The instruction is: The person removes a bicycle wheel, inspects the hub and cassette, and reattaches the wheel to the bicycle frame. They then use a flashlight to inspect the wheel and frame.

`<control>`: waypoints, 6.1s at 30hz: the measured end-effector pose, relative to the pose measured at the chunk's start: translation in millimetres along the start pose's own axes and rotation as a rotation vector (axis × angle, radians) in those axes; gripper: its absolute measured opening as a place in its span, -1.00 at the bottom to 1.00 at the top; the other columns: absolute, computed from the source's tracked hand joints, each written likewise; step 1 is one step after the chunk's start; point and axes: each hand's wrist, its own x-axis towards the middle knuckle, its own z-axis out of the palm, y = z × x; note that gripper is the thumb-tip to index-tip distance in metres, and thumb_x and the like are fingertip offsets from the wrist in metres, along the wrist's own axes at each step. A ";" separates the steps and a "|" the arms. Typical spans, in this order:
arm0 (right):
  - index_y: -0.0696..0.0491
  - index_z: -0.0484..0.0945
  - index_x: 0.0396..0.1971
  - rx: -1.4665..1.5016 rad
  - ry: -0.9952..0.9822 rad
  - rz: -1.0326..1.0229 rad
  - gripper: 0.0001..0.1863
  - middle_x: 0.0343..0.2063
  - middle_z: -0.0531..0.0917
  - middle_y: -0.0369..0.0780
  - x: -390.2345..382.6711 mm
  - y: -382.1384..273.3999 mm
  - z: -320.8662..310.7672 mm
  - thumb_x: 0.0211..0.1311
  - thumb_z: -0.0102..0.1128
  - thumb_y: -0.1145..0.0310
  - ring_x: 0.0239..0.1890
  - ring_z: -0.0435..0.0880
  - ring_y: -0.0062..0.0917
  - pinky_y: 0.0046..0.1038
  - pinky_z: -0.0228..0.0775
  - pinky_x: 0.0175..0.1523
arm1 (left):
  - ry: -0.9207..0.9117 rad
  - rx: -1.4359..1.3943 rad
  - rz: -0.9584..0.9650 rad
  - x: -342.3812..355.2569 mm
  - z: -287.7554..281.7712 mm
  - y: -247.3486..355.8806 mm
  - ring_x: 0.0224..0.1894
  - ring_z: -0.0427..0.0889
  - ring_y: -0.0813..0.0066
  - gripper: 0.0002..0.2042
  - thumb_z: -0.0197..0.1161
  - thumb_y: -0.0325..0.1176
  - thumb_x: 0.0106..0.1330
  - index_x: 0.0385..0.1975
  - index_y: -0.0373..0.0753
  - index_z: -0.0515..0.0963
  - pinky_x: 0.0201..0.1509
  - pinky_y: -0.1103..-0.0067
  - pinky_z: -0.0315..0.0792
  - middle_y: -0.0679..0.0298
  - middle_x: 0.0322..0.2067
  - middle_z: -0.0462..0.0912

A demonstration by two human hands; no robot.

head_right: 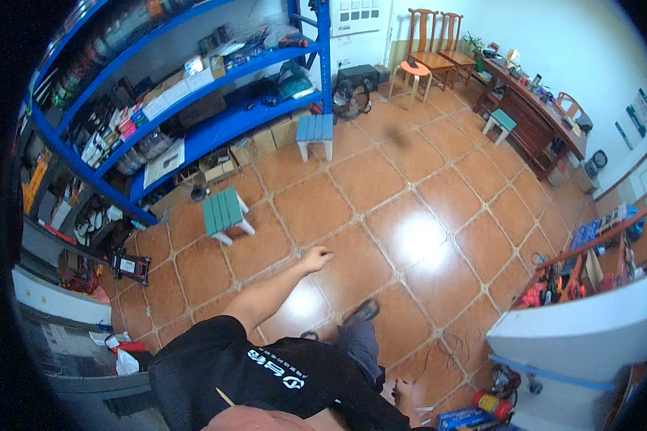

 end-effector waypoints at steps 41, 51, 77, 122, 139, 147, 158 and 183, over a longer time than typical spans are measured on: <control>0.13 0.68 -0.21 -0.447 0.406 -0.554 -0.61 -0.23 0.71 0.00 680.4 -1513.1 -390.2 0.14 0.21 0.12 -0.13 0.70 -0.25 -0.29 0.51 -0.01 | -0.203 -0.491 -0.687 1332.1 63.2 434.1 -0.79 0.28 0.48 -0.85 0.17 -0.28 0.28 -0.49 -0.17 0.52 -0.72 0.50 0.16 0.32 -0.74 0.41; 0.12 0.60 0.01 -0.492 0.246 -0.750 -0.52 -0.05 0.65 0.01 753.7 -1974.7 -420.3 0.19 0.17 0.11 0.01 0.64 -0.21 -0.28 0.42 0.18 | 0.033 -0.157 -0.625 1669.4 40.0 412.4 -0.76 0.35 0.42 -0.73 0.11 -0.20 0.28 -0.58 -0.24 0.53 -0.69 0.45 0.22 0.30 -0.74 0.41; 0.17 0.50 0.03 -0.399 0.088 -0.685 -0.59 -0.04 0.59 -0.03 878.4 -2436.7 -534.3 0.21 0.24 0.34 -0.14 0.66 -0.28 -0.33 0.54 -0.08 | -0.524 -0.329 -0.506 2256.2 248.7 785.3 -0.22 0.55 0.54 -0.65 0.20 -0.28 0.35 0.06 -0.30 0.52 -0.21 0.57 0.46 0.34 -0.24 0.61; 0.24 0.44 0.08 0.150 1.210 -0.024 -0.53 0.02 0.57 0.06 1343.8 -2520.4 -492.8 0.31 0.08 0.21 0.09 0.54 -0.16 -0.28 0.37 0.16 | -0.159 -0.422 0.236 2733.4 310.3 760.1 -0.07 0.52 0.47 -0.64 0.14 -0.32 0.42 0.10 -0.41 0.42 0.08 0.54 0.43 0.22 -0.11 0.56; 0.11 -0.04 0.44 0.452 0.819 0.337 -0.06 0.45 0.00 -0.07 1478.0 -2523.6 -632.1 0.34 -0.54 -0.37 0.45 0.03 -0.14 -0.14 -0.13 0.46 | 0.040 -0.347 0.286 2715.4 266.5 733.4 -0.21 0.55 0.55 -0.55 0.19 -0.21 0.37 0.14 -0.39 0.41 -0.16 0.71 0.45 0.12 -0.14 0.62; 0.27 0.27 0.21 0.329 1.453 0.134 -0.22 0.17 0.37 0.12 1460.5 -2560.3 -611.3 0.40 -0.41 -0.18 0.21 0.37 0.00 0.01 0.16 0.28 | 0.039 -0.225 0.339 2719.8 271.1 730.5 -0.06 0.59 0.39 -0.64 0.26 -0.40 0.32 0.07 -0.39 0.47 0.06 0.55 0.48 0.13 -0.08 0.62; 0.10 0.29 0.08 1.021 0.679 -0.592 -0.51 -0.07 0.39 -0.25 1208.8 -2714.4 -365.6 0.13 0.22 0.49 -0.07 0.37 -0.53 -0.43 0.29 0.06 | -0.008 -0.237 0.171 2617.0 256.1 823.4 -0.12 0.53 0.47 -0.69 0.27 -0.38 0.30 -0.05 -0.42 0.47 0.03 0.52 0.43 0.20 -0.19 0.57; -0.07 0.33 0.11 1.977 1.430 -1.391 -0.68 -0.20 0.58 -0.07 351.9 -1743.2 -231.5 0.41 0.04 0.26 -0.24 0.59 -0.38 -0.38 0.47 -0.18 | -1.882 0.938 0.617 1681.6 493.1 878.2 -0.52 0.54 0.48 -0.70 0.20 -0.31 0.34 -0.02 -0.35 0.53 -0.55 0.59 0.41 0.20 -0.35 0.61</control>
